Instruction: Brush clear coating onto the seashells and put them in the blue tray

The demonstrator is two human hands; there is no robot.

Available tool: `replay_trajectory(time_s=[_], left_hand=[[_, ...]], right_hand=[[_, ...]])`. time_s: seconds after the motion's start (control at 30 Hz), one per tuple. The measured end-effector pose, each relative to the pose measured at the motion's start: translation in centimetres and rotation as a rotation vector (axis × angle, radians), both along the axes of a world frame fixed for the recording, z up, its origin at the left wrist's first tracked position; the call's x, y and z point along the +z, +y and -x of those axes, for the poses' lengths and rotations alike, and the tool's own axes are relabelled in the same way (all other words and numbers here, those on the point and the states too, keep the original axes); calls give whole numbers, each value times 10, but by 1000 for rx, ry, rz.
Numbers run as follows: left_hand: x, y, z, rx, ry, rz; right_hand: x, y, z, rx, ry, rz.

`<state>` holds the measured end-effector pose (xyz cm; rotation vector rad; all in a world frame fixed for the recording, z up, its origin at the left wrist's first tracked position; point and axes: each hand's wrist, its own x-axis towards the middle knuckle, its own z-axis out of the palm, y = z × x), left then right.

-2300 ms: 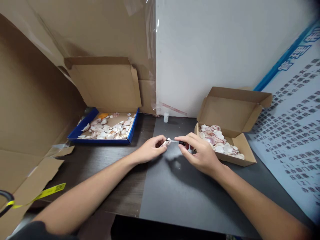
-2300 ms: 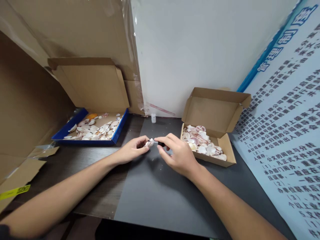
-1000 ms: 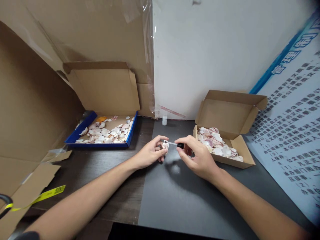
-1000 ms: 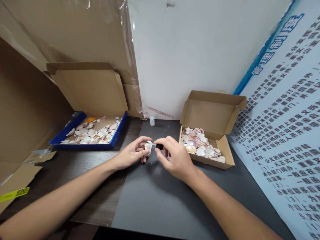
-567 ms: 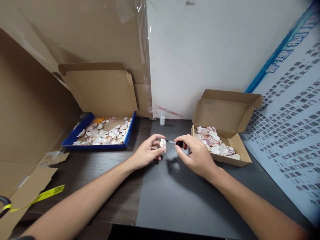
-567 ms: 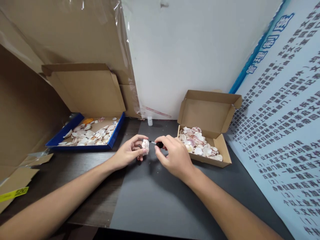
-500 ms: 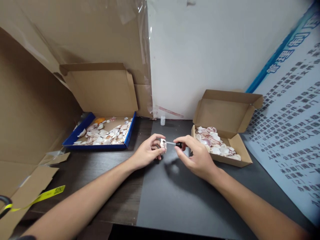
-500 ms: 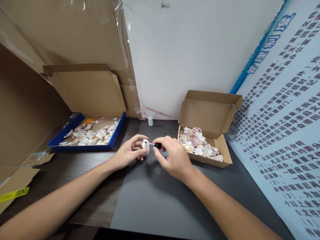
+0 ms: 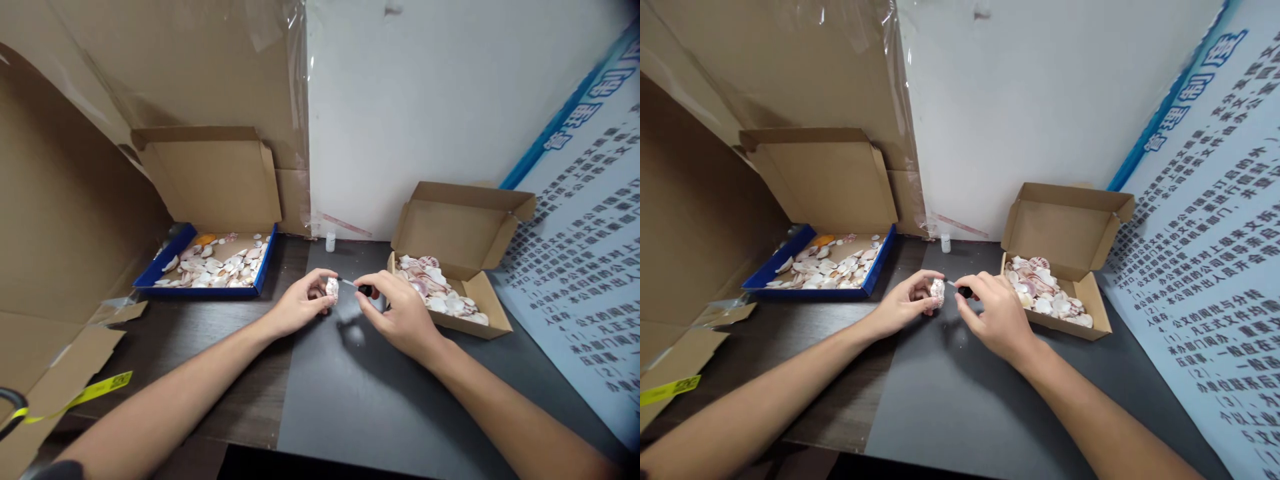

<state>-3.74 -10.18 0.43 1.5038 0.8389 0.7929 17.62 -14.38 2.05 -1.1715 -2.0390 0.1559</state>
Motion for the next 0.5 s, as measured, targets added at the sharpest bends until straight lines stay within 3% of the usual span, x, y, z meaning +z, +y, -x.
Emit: replay_trajectory(time_s=[0.37, 0.5], left_hand=[[5, -3, 1, 47, -34, -53], [4, -3, 1, 38, -35, -34]], right_hand=[[1, 0, 0, 45, 47, 1], [1, 0, 0, -9, 25, -5]])
